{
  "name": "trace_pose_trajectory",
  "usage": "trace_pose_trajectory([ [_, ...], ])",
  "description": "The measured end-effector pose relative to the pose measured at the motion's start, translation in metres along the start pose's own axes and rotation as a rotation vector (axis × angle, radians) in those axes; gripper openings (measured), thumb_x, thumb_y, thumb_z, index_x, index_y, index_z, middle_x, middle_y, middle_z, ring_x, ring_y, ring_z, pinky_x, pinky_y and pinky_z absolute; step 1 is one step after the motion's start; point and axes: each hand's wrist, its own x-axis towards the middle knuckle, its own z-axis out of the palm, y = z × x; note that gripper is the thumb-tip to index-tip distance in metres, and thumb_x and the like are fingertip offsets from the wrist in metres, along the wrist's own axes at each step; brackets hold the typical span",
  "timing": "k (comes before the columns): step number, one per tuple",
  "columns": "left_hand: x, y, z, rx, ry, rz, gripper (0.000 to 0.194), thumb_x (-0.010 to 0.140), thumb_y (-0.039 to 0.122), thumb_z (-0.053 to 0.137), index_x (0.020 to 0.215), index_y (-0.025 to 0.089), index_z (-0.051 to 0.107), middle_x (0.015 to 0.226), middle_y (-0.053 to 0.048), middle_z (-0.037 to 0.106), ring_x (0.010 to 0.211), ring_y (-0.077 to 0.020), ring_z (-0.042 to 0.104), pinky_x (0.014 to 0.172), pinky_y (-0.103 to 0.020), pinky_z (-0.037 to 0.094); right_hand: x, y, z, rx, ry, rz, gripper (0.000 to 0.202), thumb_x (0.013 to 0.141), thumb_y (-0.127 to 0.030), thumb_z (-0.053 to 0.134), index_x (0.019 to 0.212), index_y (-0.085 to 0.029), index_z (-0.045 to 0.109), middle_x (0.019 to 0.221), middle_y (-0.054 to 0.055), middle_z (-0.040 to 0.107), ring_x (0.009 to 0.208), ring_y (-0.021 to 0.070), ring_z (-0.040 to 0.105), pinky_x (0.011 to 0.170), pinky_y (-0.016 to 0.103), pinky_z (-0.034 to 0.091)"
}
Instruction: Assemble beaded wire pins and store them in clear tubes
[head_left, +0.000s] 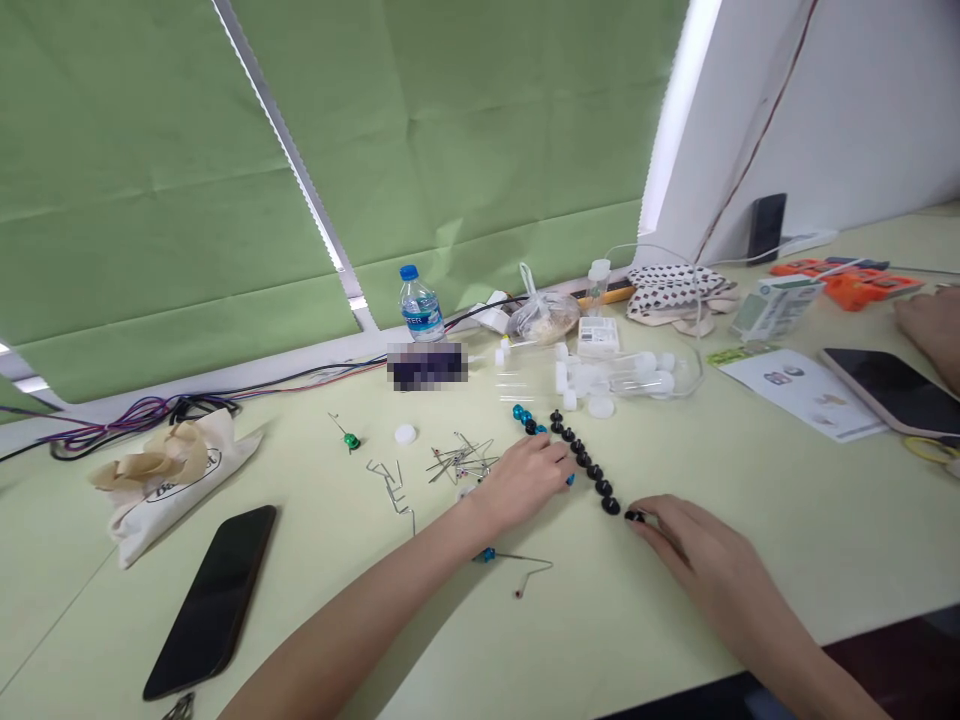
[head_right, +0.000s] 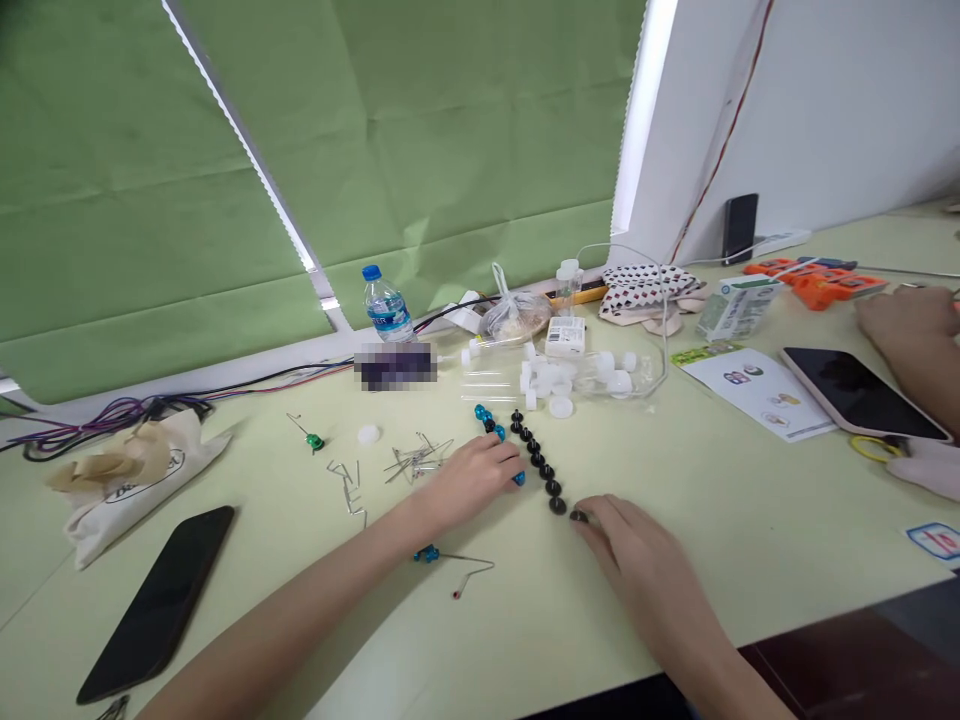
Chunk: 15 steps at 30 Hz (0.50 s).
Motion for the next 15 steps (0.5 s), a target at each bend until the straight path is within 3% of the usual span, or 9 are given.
trace_pose_trajectory([
  [5,-0.004,-0.001,0.000,-0.001,-0.003,-0.006,0.014,0.090,0.016,0.047,0.087,0.016,0.061,0.086,-0.006,0.062,0.087,-0.0210,0.053,0.075,-0.032,0.041,-0.001,-0.015,0.005,0.012,-0.031,-0.056,0.023,0.094,-0.033,0.038,0.083,-0.022,0.055,0.078,0.003,0.065,0.073,0.0206,0.063,0.064,0.032,0.046],
  [9,-0.005,0.002,-0.005,-0.012,0.023,-0.023,0.018,0.091,0.019,0.047,0.105,0.014,0.057,0.097,-0.007,0.063,0.093,-0.0215,0.052,0.080,-0.033,0.042,0.005,-0.015,0.010,-0.105,0.012,-0.049,0.023,0.093,-0.036,0.038,0.086,-0.022,0.055,0.081,0.005,0.065,0.075,0.0229,0.063,0.064,0.034,0.045],
  [12,-0.017,0.001,-0.019,-0.064,0.137,-0.073,0.028,0.095,0.023,0.039,0.117,0.013,0.052,0.111,-0.010,0.060,0.099,-0.0214,0.052,0.085,-0.034,0.042,0.009,-0.013,0.011,-0.159,0.047,-0.010,0.027,0.092,-0.043,0.040,0.092,-0.021,0.054,0.087,0.007,0.066,0.081,0.0255,0.063,0.065,0.035,0.046],
  [15,-0.045,-0.003,-0.041,-0.205,0.170,-0.114,0.031,0.097,0.028,0.032,0.109,0.014,0.057,0.104,-0.010,0.064,0.096,-0.0198,0.054,0.084,-0.033,0.043,0.009,-0.017,0.008,-0.105,0.108,-0.038,0.033,0.091,-0.049,0.039,0.096,-0.021,0.054,0.092,0.007,0.066,0.085,0.0251,0.063,0.067,0.034,0.046],
])
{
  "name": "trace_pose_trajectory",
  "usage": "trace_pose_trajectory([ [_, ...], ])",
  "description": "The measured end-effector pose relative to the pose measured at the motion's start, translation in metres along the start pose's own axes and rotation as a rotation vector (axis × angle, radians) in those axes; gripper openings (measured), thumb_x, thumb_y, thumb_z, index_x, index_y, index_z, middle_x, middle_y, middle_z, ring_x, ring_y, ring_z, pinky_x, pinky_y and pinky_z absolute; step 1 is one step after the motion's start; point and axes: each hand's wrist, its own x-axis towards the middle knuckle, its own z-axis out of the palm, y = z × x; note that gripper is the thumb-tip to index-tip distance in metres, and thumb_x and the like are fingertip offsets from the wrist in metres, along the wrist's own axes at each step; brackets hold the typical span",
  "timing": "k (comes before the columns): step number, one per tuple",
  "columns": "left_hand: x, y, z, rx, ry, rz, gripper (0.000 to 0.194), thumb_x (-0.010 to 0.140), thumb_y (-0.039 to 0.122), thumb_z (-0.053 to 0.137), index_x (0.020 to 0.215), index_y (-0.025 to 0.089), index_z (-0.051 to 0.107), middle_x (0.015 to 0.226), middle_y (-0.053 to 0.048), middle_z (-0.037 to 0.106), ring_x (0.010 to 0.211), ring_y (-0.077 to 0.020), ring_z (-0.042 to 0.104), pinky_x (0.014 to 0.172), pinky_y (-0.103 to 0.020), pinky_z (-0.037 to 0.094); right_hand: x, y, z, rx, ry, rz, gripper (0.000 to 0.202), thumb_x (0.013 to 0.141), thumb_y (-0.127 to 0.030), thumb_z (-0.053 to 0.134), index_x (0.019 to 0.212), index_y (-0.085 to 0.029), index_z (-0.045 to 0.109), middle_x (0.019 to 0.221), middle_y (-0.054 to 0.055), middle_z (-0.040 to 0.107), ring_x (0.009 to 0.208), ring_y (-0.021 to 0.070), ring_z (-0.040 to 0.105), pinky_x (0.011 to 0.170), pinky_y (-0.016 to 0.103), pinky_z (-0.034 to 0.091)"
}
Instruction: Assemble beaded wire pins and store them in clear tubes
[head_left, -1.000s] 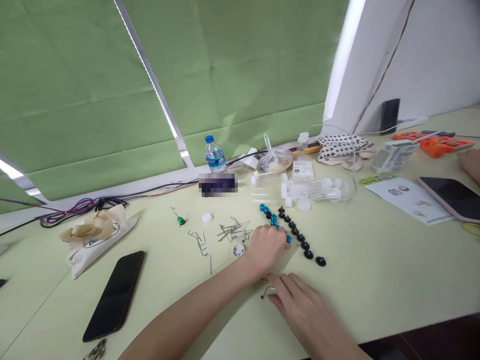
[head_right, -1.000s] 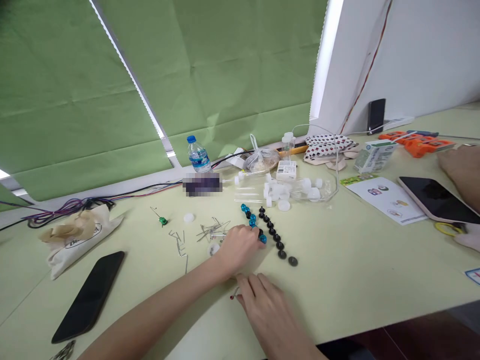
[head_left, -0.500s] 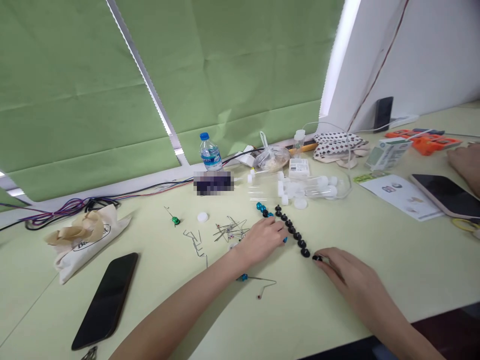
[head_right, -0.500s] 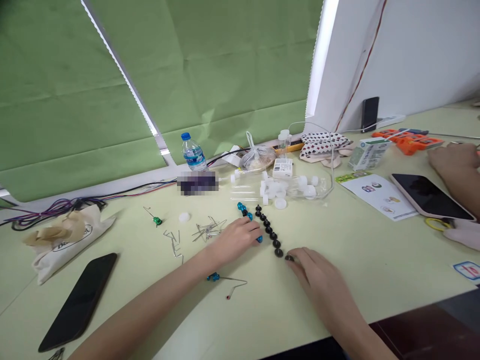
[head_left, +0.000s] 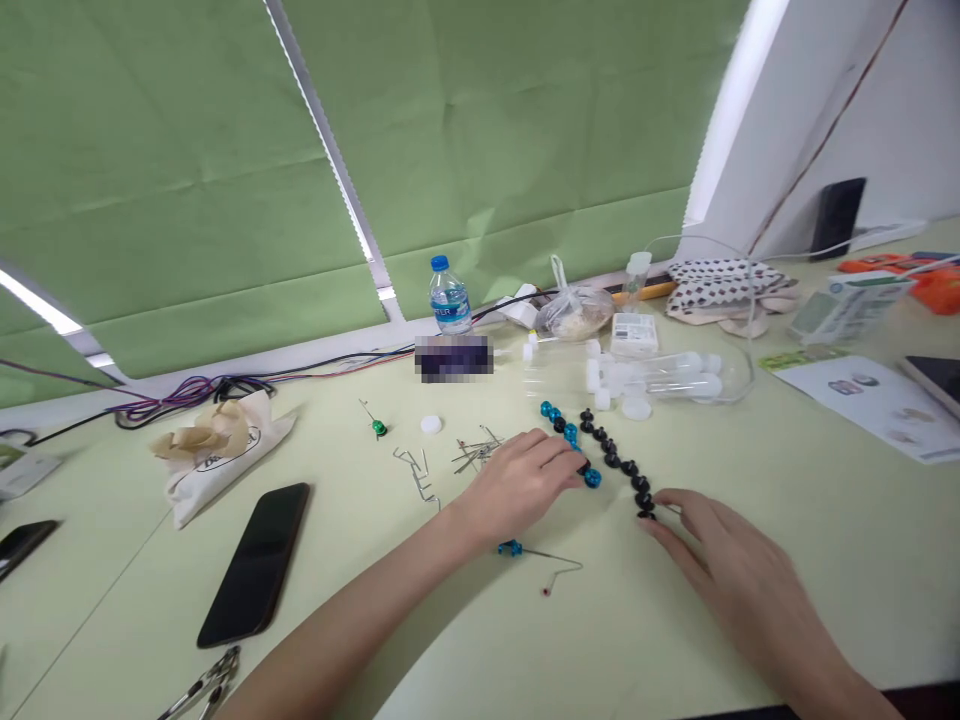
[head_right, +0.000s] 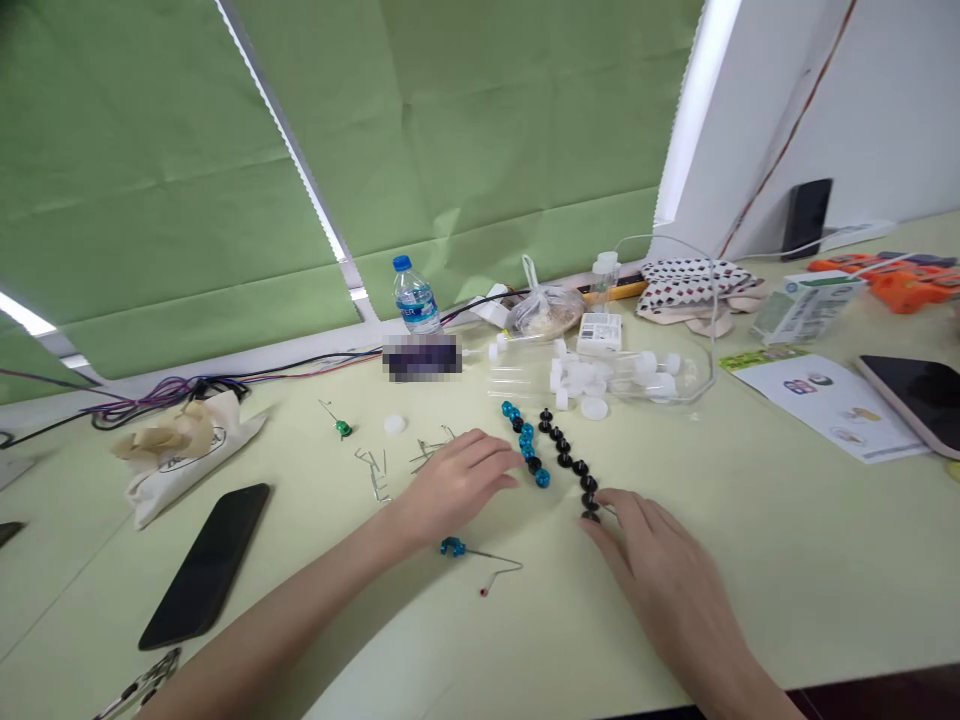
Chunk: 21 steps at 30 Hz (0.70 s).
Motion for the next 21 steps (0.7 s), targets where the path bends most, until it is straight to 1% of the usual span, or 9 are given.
trace_pose_trajectory([
  [2,-0.020,-0.002,-0.017,-0.127,-0.112,-0.002,0.029,0.096,0.031,0.037,0.100,0.017,0.061,0.094,-0.007,0.065,0.091,-0.0179,0.056,0.080,-0.029,0.044,0.000,-0.006,-0.004,0.061,0.039,-0.068,0.032,0.093,-0.046,0.036,0.090,-0.021,0.055,0.083,0.006,0.064,0.078,0.0231,0.062,0.066,0.034,0.045],
  [4,-0.039,-0.002,-0.028,-0.184,-0.248,0.003,0.025,0.089,0.040,0.050,0.095,0.018,0.062,0.088,-0.004,0.065,0.085,-0.0172,0.058,0.072,-0.026,0.044,0.002,-0.015,-0.008,0.121,0.056,-0.175,0.030,0.095,-0.038,0.034,0.084,-0.021,0.057,0.073,0.005,0.062,0.070,0.0218,0.058,0.064,0.034,0.043],
  [6,-0.053,-0.001,-0.029,-0.126,-0.356,-0.010,0.030,0.081,0.046,0.059,0.092,0.018,0.062,0.083,-0.004,0.063,0.080,-0.0189,0.059,0.065,-0.026,0.043,0.006,-0.026,-0.010,0.182,0.045,-0.292,0.025,0.094,-0.030,0.038,0.085,-0.021,0.059,0.072,0.005,0.062,0.069,0.0214,0.055,0.065,0.034,0.043],
  [9,-0.063,-0.001,-0.020,-0.052,-0.404,-0.062,0.015,0.084,0.031,0.059,0.087,0.017,0.062,0.080,-0.004,0.062,0.075,-0.0189,0.059,0.065,-0.028,0.043,0.018,-0.044,-0.013,0.308,0.019,-0.421,0.015,0.092,-0.022,0.045,0.089,-0.022,0.060,0.080,0.005,0.065,0.076,0.0217,0.054,0.070,0.035,0.043],
  [12,-0.065,-0.004,-0.011,-0.326,-0.327,-0.223,0.008,0.086,0.021,0.056,0.090,0.017,0.062,0.088,-0.004,0.063,0.079,-0.0170,0.059,0.070,-0.027,0.045,0.034,-0.061,-0.018,0.474,-0.008,-0.390,0.018,0.093,-0.022,0.042,0.086,-0.022,0.059,0.075,0.004,0.062,0.071,0.0193,0.054,0.066,0.032,0.043],
  [15,-0.067,-0.011,-0.009,-0.939,-0.115,-0.461,0.013,0.084,0.028,0.059,0.091,0.017,0.059,0.087,-0.003,0.063,0.075,-0.0152,0.060,0.071,-0.028,0.048,0.053,-0.074,-0.025,0.599,-0.085,-0.173,0.028,0.095,-0.032,0.037,0.082,-0.023,0.059,0.068,0.001,0.058,0.060,0.0157,0.051,0.057,0.027,0.041],
  [17,-0.069,-0.013,-0.008,-1.336,0.034,-0.563,0.017,0.084,0.031,0.059,0.091,0.015,0.057,0.084,-0.005,0.064,0.068,-0.0132,0.059,0.069,-0.029,0.049,0.067,-0.083,-0.027,0.638,-0.166,-0.041,0.032,0.096,-0.039,0.034,0.082,-0.023,0.058,0.067,0.000,0.056,0.059,0.0152,0.051,0.054,0.025,0.040],
  [19,-0.072,-0.012,-0.007,-1.604,0.133,-0.600,0.019,0.085,0.031,0.057,0.094,0.014,0.058,0.086,-0.007,0.066,0.065,-0.0114,0.059,0.069,-0.028,0.049,0.079,-0.093,-0.026,0.646,-0.268,-0.028,0.035,0.096,-0.042,0.031,0.083,-0.024,0.057,0.067,-0.001,0.054,0.061,0.0152,0.050,0.053,0.024,0.040],
  [21,-0.074,-0.010,-0.005,-1.738,0.213,-0.632,0.021,0.086,0.030,0.057,0.098,0.013,0.060,0.088,-0.008,0.066,0.065,-0.0097,0.058,0.070,-0.025,0.048,0.089,-0.102,-0.020,0.661,-0.392,-0.105,0.034,0.097,-0.040,0.029,0.086,-0.024,0.057,0.071,-0.002,0.057,0.065,0.0152,0.053,0.057,0.025,0.040],
])
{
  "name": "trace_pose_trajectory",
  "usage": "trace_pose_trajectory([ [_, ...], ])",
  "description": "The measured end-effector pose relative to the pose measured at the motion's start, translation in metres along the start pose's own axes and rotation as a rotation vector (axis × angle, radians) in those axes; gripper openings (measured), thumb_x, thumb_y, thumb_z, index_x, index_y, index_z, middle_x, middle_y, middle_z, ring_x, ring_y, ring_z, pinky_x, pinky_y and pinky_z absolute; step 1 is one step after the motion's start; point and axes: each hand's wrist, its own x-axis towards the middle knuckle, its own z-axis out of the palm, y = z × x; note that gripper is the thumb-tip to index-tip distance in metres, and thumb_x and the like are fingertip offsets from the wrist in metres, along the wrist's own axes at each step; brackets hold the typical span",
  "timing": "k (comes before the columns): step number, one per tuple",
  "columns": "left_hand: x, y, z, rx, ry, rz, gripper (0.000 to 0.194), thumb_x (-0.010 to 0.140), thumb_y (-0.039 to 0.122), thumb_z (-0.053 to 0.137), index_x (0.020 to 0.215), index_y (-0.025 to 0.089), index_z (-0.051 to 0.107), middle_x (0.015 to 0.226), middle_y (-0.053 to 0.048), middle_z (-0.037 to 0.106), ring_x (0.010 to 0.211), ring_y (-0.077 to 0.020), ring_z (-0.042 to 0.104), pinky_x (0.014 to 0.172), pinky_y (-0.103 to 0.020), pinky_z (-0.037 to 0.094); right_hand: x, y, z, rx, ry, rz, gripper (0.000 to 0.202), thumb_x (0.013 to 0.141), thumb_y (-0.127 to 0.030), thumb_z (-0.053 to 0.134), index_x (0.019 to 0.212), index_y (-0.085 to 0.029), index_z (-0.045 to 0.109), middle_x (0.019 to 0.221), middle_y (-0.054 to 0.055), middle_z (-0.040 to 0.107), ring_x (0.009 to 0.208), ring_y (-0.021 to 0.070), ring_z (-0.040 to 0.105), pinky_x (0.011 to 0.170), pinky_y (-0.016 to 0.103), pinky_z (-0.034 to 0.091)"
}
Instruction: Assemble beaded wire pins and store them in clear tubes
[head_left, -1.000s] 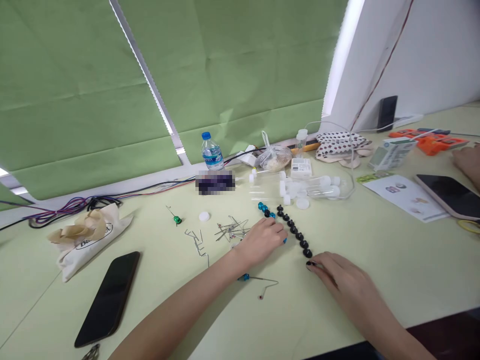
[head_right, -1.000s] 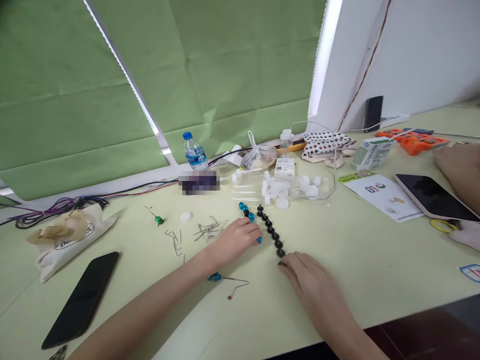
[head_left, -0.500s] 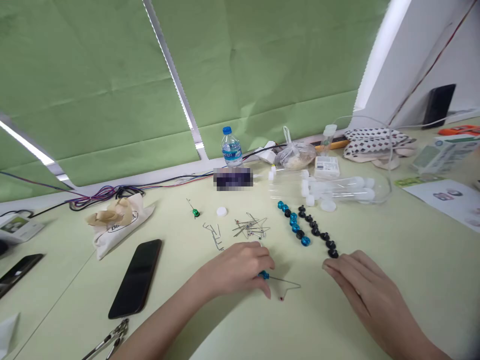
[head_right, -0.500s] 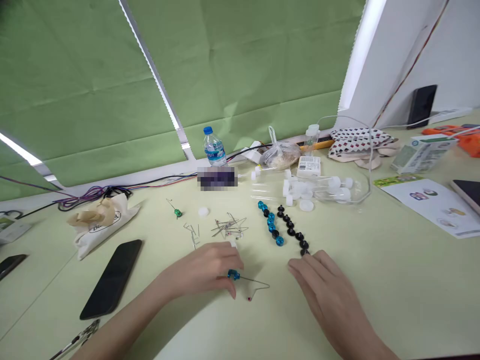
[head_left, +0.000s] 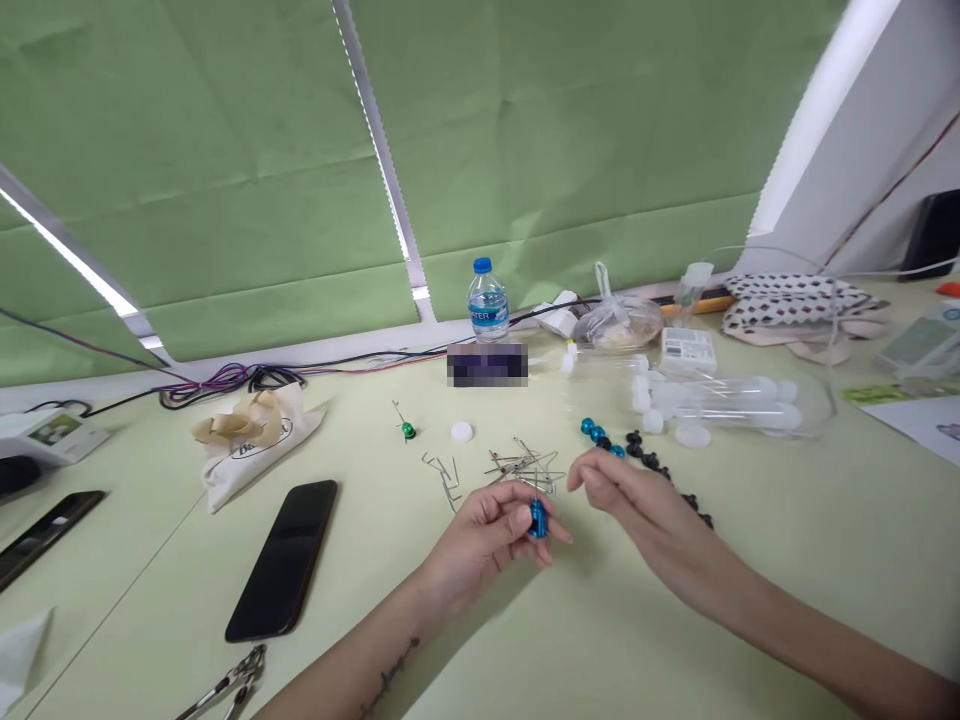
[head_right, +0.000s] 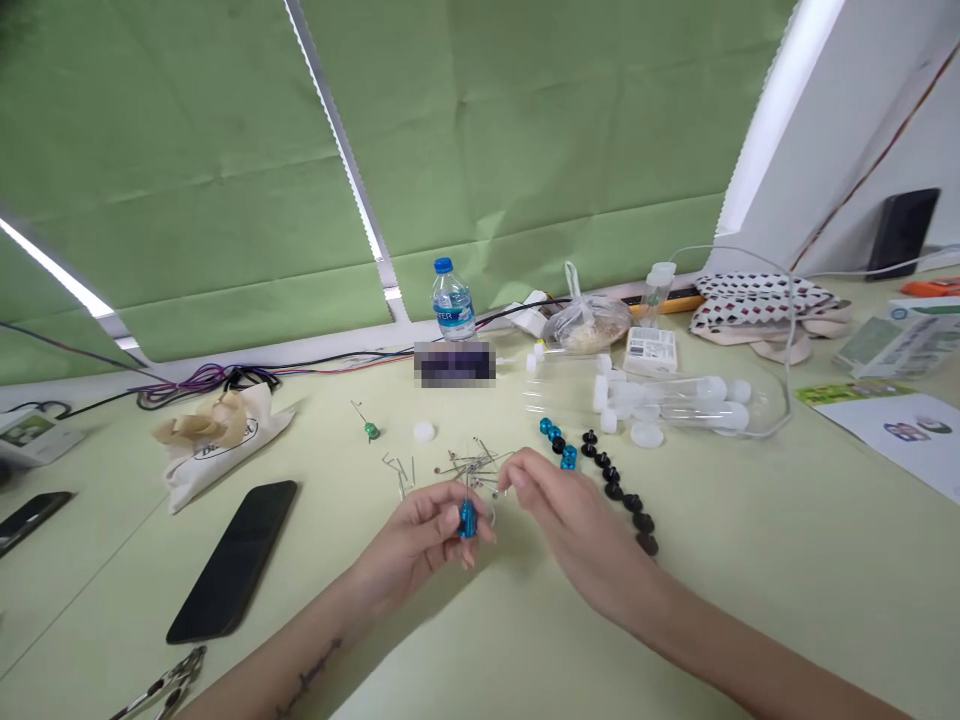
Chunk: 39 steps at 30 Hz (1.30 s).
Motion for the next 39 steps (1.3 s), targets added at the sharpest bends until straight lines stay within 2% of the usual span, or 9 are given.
trace_pose_trajectory([
  [3,0.000,-0.003,-0.001,-0.094,0.073,0.015,0.023,0.086,0.029,0.058,0.100,0.011,0.062,0.089,-0.009,0.066,0.066,-0.0082,0.058,0.069,-0.022,0.047,0.011,0.005,0.014,0.084,-0.141,-0.047,0.027,0.097,-0.034,0.030,0.095,-0.025,0.056,0.076,-0.002,0.061,0.071,0.0155,0.056,0.063,0.025,0.041],
  [6,0.002,-0.007,-0.005,-0.110,0.110,0.024,0.019,0.080,0.027,0.066,0.092,0.012,0.060,0.089,-0.008,0.067,0.065,-0.0083,0.058,0.065,-0.022,0.046,0.011,0.020,0.026,0.229,-0.125,0.021,0.021,0.097,-0.035,0.034,0.105,-0.025,0.051,0.071,-0.003,0.061,0.063,0.0144,0.052,0.057,0.025,0.038],
  [10,0.004,-0.013,-0.008,-0.067,0.153,0.019,0.027,0.070,0.019,0.075,0.074,0.016,0.048,0.083,-0.004,0.068,0.053,-0.0073,0.056,0.054,-0.021,0.044,0.002,0.037,0.032,0.269,-0.136,0.073,0.023,0.093,-0.037,0.042,0.079,-0.022,0.054,0.068,-0.003,0.059,0.054,0.0124,0.043,0.051,0.025,0.031],
  [14,0.003,-0.016,-0.003,0.039,0.217,-0.037,0.024,0.068,0.016,0.075,0.084,0.015,0.059,0.069,0.000,0.065,0.047,-0.0074,0.054,0.049,-0.021,0.043,-0.003,0.038,0.032,0.181,-0.122,-0.024,0.025,0.091,-0.033,0.048,0.072,-0.022,0.060,0.069,-0.001,0.059,0.065,0.0153,0.051,0.059,0.027,0.035],
  [18,0.002,-0.014,0.004,0.057,0.248,-0.049,0.022,0.074,0.019,0.070,0.094,0.010,0.068,0.072,-0.003,0.065,0.056,-0.0082,0.057,0.060,-0.022,0.048,-0.005,0.036,0.033,0.150,-0.096,-0.039,0.023,0.095,-0.032,0.040,0.083,-0.024,0.058,0.074,-0.001,0.059,0.067,0.0149,0.054,0.061,0.027,0.038],
  [22,0.000,-0.010,0.005,-0.003,0.248,-0.041,0.025,0.084,0.027,0.060,0.101,0.010,0.067,0.088,-0.009,0.068,0.072,-0.0129,0.064,0.076,-0.028,0.050,-0.009,0.037,0.035,0.168,-0.143,0.039,0.019,0.097,-0.032,0.035,0.096,-0.026,0.053,0.060,-0.005,0.052,0.055,0.0128,0.052,0.056,0.025,0.039],
  [28,0.000,-0.014,0.001,0.037,0.297,-0.039,0.017,0.072,0.019,0.073,0.082,0.014,0.060,0.087,-0.004,0.068,0.068,-0.0149,0.067,0.072,-0.029,0.049,-0.013,0.032,0.035,0.029,-0.185,-0.013,0.024,0.094,-0.038,0.042,0.080,-0.023,0.055,0.055,-0.005,0.048,0.047,0.0109,0.044,0.047,0.024,0.031],
  [34,0.001,-0.015,0.003,0.118,0.315,-0.049,0.017,0.072,0.017,0.072,0.088,0.015,0.064,0.070,-0.002,0.068,0.067,-0.0148,0.067,0.072,-0.028,0.049,-0.012,0.029,0.035,-0.020,-0.156,-0.048,0.026,0.094,-0.038,0.043,0.078,-0.023,0.058,0.057,-0.005,0.043,0.050,0.0107,0.036,0.048,0.026,0.025],
  [39,0.002,-0.013,0.004,0.150,0.333,-0.029,0.015,0.071,0.015,0.071,0.086,0.015,0.070,0.073,-0.002,0.067,0.064,-0.0138,0.065,0.070,-0.027,0.050,-0.011,0.028,0.033,0.007,-0.180,0.015,0.028,0.094,-0.039,0.041,0.077,-0.024,0.058,0.059,-0.005,0.041,0.052,0.0111,0.034,0.049,0.026,0.023],
])
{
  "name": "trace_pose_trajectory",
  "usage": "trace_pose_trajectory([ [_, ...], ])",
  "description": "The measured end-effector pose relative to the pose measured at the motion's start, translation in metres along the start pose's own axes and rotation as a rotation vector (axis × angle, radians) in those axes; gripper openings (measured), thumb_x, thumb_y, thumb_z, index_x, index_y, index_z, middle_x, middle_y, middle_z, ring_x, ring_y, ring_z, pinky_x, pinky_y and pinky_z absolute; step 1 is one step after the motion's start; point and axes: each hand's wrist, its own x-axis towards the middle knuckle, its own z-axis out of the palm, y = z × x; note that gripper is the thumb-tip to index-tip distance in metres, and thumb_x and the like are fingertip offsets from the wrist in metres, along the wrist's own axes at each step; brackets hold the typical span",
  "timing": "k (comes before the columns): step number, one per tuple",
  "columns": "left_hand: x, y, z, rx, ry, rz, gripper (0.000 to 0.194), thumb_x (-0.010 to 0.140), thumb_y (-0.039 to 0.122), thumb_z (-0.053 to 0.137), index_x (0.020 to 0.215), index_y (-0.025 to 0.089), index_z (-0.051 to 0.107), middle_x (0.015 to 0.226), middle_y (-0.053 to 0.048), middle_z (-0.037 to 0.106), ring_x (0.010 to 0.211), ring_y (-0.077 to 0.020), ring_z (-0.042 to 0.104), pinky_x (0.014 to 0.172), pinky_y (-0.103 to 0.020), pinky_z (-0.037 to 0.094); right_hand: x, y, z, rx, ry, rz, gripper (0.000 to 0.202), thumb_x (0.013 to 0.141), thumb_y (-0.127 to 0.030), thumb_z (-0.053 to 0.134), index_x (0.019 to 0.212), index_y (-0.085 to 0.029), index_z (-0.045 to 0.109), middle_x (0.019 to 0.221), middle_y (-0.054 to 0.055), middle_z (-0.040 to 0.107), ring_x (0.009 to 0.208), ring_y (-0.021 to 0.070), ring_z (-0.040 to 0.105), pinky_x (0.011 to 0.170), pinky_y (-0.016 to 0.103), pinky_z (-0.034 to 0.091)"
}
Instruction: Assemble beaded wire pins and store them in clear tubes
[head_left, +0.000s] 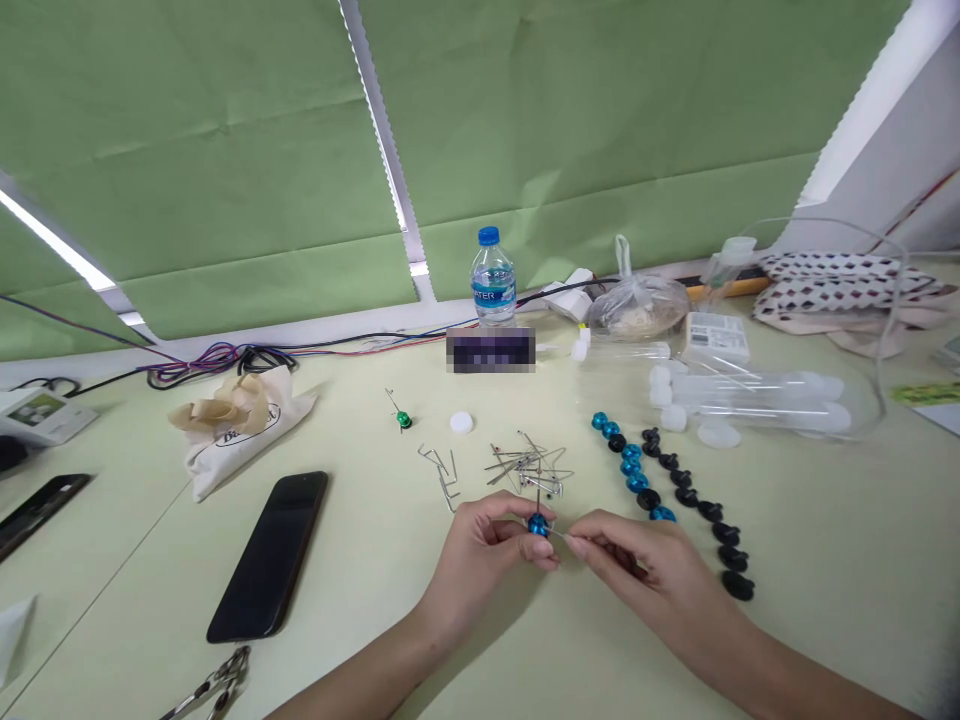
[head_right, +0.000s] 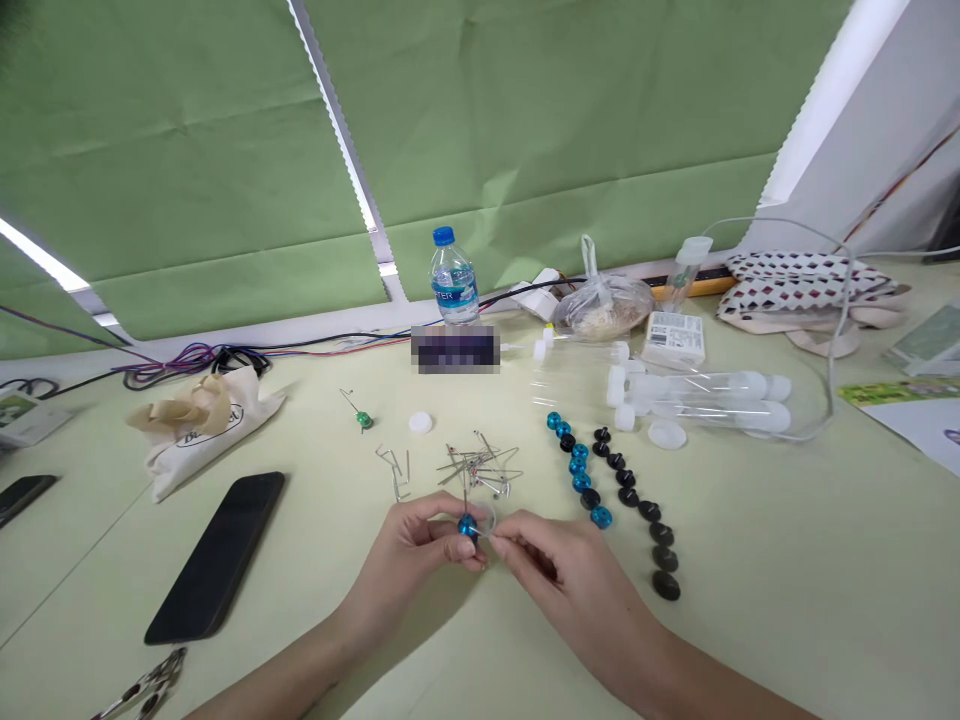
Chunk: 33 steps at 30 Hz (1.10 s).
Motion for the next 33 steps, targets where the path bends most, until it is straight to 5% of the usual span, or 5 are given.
trace_pose_trajectory([
  [21,0.002,-0.003,-0.003,0.156,-0.067,0.100,0.015,0.070,0.023,0.073,0.084,0.017,0.074,0.086,-0.004,0.059,0.056,-0.0087,0.057,0.058,-0.025,0.051,0.007,0.000,-0.007,0.369,-0.124,0.159,0.032,0.091,-0.042,0.046,0.071,-0.019,0.057,0.055,-0.005,0.033,0.051,0.0100,0.030,0.047,0.023,0.022],
  [28,-0.003,0.000,-0.004,0.258,-0.097,0.073,0.028,0.083,0.036,0.059,0.073,0.014,0.073,0.080,-0.004,0.057,0.058,-0.0118,0.064,0.060,-0.025,0.051,-0.002,0.000,0.003,-0.168,-0.006,-0.107,0.028,0.094,-0.029,0.042,0.071,-0.020,0.055,0.053,-0.004,0.044,0.047,0.0104,0.039,0.046,0.025,0.027],
  [33,-0.004,0.003,-0.007,0.127,-0.203,-0.106,0.029,0.078,0.039,0.065,0.070,0.012,0.070,0.073,-0.001,0.052,0.055,-0.0145,0.066,0.051,-0.022,0.049,-0.012,0.003,-0.001,-0.622,0.164,-0.654,0.024,0.090,-0.008,0.040,0.085,-0.016,0.061,0.063,0.003,0.059,0.056,0.0167,0.050,0.054,0.031,0.034],
])
